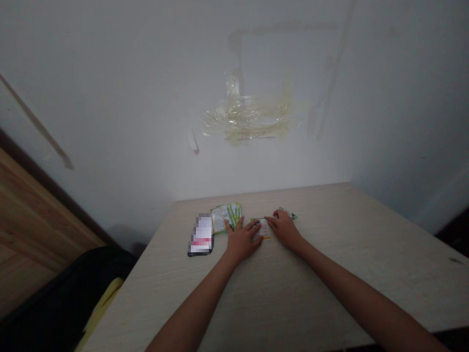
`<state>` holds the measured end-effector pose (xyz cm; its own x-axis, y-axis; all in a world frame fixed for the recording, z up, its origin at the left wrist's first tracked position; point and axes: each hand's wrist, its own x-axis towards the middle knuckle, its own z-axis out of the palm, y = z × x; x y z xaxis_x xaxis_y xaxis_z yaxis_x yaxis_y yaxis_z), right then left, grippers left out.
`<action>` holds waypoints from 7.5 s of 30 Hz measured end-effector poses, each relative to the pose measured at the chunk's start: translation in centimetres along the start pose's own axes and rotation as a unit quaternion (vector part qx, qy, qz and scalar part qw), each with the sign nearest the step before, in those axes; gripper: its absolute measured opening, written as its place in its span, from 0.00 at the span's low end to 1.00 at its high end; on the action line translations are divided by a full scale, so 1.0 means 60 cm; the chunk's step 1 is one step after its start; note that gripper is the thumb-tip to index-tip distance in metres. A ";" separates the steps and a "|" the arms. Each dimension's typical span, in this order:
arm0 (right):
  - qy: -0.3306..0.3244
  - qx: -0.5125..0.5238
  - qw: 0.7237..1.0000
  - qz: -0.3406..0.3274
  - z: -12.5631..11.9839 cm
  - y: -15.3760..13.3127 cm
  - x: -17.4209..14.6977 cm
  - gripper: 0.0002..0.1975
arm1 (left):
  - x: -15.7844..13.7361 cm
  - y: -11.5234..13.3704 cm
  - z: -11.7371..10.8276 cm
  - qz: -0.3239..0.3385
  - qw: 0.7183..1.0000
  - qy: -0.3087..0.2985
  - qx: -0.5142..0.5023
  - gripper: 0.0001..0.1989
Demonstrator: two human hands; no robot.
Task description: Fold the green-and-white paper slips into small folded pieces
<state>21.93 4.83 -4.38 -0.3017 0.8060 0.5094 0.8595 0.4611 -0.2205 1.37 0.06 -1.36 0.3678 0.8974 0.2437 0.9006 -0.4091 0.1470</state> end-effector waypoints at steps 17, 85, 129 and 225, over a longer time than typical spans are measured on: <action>-0.020 0.175 0.982 -0.064 -0.037 -0.010 -0.022 0.07 | -0.002 0.001 -0.001 -0.002 1.000 0.006 0.003 0.23; -0.066 0.202 0.973 -0.085 -0.045 0.013 -0.025 0.11 | -0.002 -0.009 0.004 0.003 0.999 0.030 -0.045 0.17; -0.064 0.207 0.970 -0.113 -0.050 0.001 -0.015 0.08 | 0.000 -0.007 0.004 -0.018 0.998 0.029 -0.050 0.13; -0.041 0.091 0.992 -0.078 -0.043 -0.027 -0.025 0.10 | 0.001 0.010 -0.008 -0.043 0.995 0.046 -0.081 0.12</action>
<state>22.06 1.95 -2.66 -0.4639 0.7442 0.4806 0.7138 0.6353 -0.2948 1.83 -0.20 -0.80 0.2608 0.9148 0.3084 0.8759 -0.3586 0.3228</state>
